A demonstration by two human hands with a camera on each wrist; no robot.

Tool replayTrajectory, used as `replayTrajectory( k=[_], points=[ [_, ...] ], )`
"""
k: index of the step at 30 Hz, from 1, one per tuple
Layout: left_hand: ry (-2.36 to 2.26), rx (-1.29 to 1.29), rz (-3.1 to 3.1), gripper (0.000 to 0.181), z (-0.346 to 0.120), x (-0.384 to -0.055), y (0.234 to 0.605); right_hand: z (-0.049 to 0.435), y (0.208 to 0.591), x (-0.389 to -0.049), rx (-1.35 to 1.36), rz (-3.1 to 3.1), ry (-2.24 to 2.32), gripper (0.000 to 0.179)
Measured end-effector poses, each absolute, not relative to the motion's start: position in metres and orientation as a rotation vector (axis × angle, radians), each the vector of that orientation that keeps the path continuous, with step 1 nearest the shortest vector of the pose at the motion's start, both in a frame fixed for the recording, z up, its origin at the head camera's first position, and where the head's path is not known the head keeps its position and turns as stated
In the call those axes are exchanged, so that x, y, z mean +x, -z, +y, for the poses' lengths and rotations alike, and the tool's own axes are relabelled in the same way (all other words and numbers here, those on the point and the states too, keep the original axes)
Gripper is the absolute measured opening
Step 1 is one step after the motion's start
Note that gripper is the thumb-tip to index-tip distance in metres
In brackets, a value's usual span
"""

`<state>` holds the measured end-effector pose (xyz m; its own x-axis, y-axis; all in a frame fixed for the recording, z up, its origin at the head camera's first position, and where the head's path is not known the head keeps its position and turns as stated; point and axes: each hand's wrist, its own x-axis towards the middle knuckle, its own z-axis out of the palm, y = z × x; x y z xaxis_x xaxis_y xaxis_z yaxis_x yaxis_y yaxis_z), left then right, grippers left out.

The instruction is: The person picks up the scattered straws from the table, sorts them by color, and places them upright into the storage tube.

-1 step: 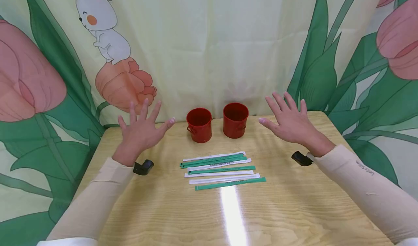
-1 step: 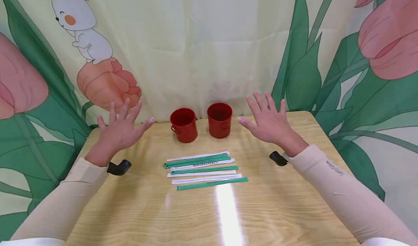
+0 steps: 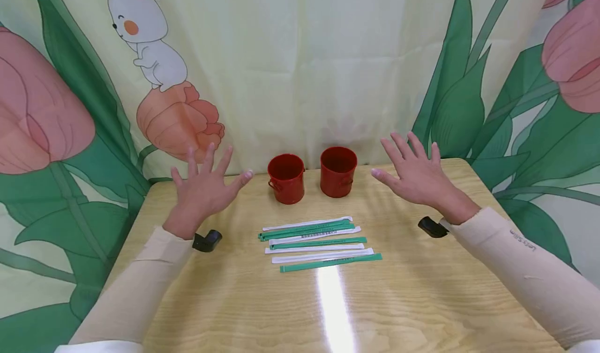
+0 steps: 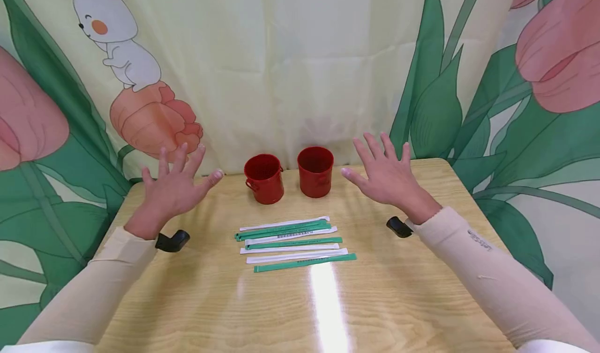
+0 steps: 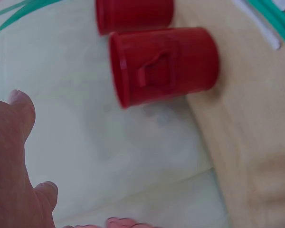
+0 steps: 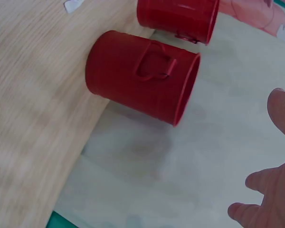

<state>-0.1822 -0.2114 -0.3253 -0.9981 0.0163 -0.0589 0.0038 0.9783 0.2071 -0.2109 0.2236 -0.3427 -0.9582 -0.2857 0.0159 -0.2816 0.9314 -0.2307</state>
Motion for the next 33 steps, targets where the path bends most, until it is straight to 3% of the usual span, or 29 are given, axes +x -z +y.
replayTrajectory(
  k=[33],
  points=[
    [-0.357,0.031,3.081,0.097,-0.188,-0.180,0.343,0.188,0.359,-0.178,-0.727,3.033,0.383,0.082]
  ],
)
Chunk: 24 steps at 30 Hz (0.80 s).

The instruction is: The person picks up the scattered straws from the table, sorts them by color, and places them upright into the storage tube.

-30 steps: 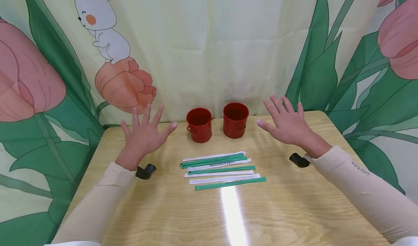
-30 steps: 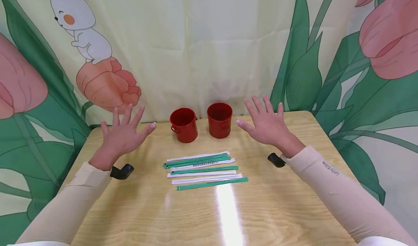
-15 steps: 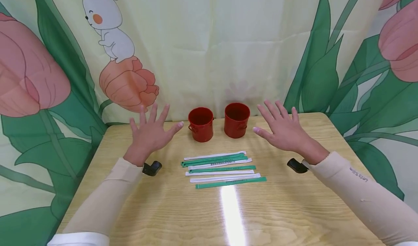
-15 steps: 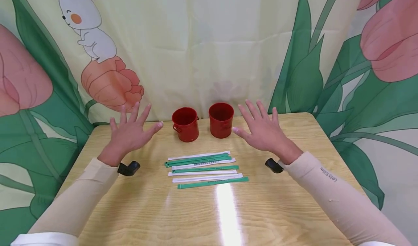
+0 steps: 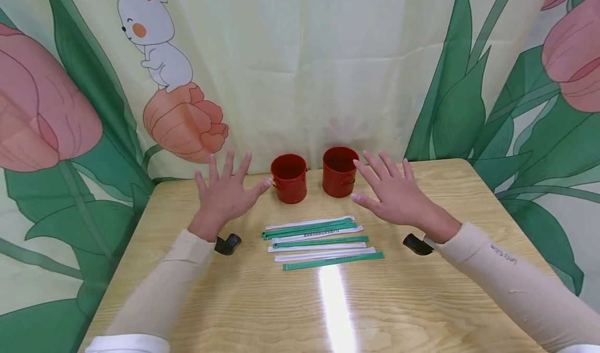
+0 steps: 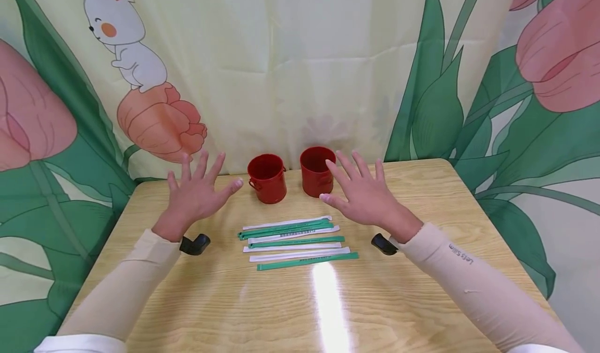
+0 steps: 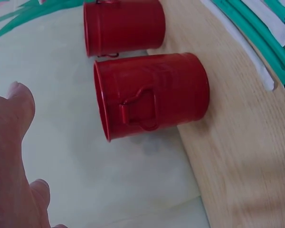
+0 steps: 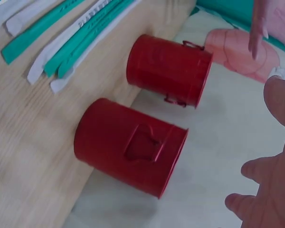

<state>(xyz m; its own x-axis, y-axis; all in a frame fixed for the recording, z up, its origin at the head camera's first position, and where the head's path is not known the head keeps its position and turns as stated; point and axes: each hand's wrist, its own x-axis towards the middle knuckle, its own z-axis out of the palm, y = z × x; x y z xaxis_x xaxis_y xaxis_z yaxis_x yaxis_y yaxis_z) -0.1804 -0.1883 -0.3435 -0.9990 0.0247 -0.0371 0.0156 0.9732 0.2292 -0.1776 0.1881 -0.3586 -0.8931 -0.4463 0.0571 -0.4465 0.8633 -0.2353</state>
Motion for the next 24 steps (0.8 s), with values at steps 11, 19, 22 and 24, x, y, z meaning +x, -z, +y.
replayTrajectory(
  k=[11,19,22,24],
  points=[
    [-0.340,0.037,3.086,0.097,-0.188,-0.185,0.349,0.172,0.367,-0.172,0.809,-3.017,-0.400,0.082],
    [-0.349,0.084,3.092,0.099,-0.179,-0.190,0.357,0.162,0.375,-0.165,0.878,-3.009,-0.408,0.082],
    [-0.357,0.096,3.099,0.099,-0.176,-0.192,0.359,0.159,0.378,-0.163,0.896,-3.002,-0.396,0.081],
    [-0.370,0.104,3.100,0.099,-0.175,-0.193,0.360,0.156,0.379,-0.162,0.908,-3.002,-0.404,0.082]
  ],
)
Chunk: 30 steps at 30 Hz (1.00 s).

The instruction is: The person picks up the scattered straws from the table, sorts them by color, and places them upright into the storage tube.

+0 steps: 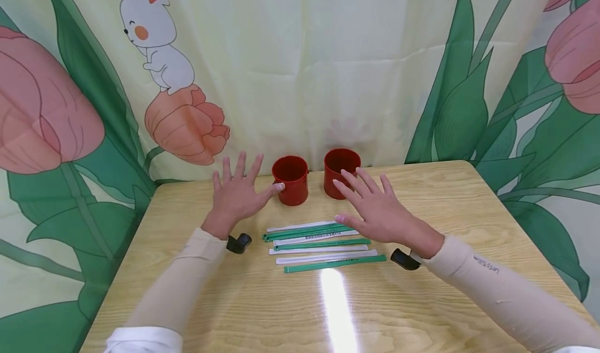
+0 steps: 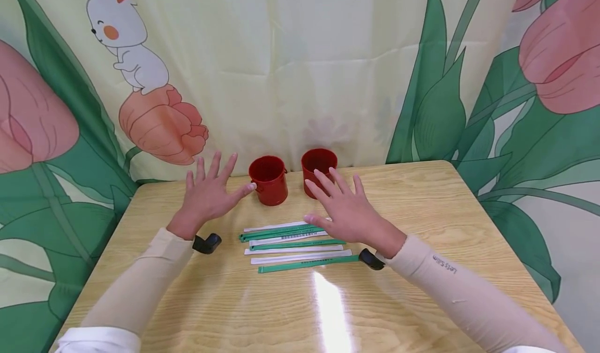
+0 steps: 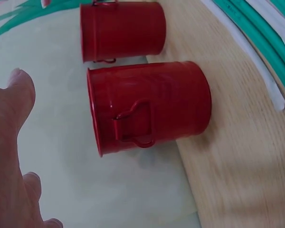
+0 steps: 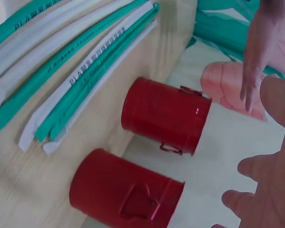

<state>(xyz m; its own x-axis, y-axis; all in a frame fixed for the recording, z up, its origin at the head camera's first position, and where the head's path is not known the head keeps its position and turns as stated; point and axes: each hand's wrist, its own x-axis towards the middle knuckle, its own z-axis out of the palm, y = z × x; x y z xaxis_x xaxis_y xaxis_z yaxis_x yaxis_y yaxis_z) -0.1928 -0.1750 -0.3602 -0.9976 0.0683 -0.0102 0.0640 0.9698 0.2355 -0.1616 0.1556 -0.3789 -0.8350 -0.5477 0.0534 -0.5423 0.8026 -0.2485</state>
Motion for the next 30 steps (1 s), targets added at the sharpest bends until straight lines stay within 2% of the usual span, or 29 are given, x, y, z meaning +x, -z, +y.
replayTrajectory(
  k=[18,30],
  points=[
    [-0.501,0.137,3.077,0.103,-0.164,-0.207,0.375,0.142,0.392,-0.154,-0.973,2.925,0.439,0.084],
    [-0.775,0.194,3.063,0.111,-0.155,-0.220,0.394,0.141,0.406,-0.155,-1.005,2.904,0.455,0.082]
  ],
)
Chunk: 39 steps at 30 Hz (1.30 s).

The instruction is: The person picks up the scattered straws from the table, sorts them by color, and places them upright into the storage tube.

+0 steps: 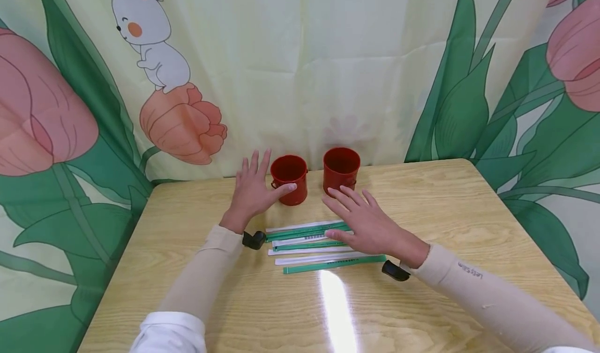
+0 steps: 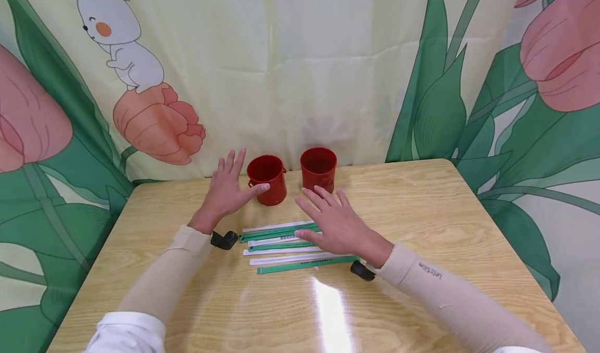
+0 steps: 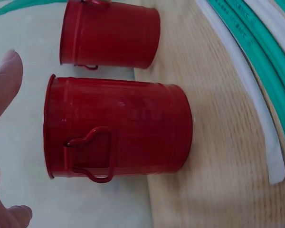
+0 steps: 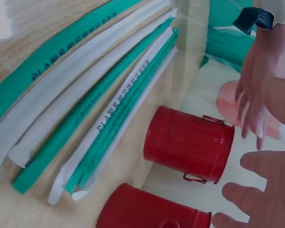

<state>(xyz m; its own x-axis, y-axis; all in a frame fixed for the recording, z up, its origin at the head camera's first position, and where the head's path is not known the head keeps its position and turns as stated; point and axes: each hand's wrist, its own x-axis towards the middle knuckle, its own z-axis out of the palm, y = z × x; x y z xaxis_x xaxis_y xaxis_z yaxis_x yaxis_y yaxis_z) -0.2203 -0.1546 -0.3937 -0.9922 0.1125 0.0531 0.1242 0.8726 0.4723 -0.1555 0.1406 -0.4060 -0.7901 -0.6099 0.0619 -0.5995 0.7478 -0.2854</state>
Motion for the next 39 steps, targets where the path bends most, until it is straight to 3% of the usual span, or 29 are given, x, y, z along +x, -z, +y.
replayTrajectory(
  k=[21,39],
  points=[
    [1.582,-0.132,-2.637,0.114,-0.155,-0.242,0.421,0.142,0.426,-0.172,-0.986,2.804,0.520,0.076],
    [1.685,-0.135,-2.593,0.106,-0.148,-0.248,0.416,0.137,0.432,-0.184,-0.938,2.709,0.656,0.066]
  ],
)
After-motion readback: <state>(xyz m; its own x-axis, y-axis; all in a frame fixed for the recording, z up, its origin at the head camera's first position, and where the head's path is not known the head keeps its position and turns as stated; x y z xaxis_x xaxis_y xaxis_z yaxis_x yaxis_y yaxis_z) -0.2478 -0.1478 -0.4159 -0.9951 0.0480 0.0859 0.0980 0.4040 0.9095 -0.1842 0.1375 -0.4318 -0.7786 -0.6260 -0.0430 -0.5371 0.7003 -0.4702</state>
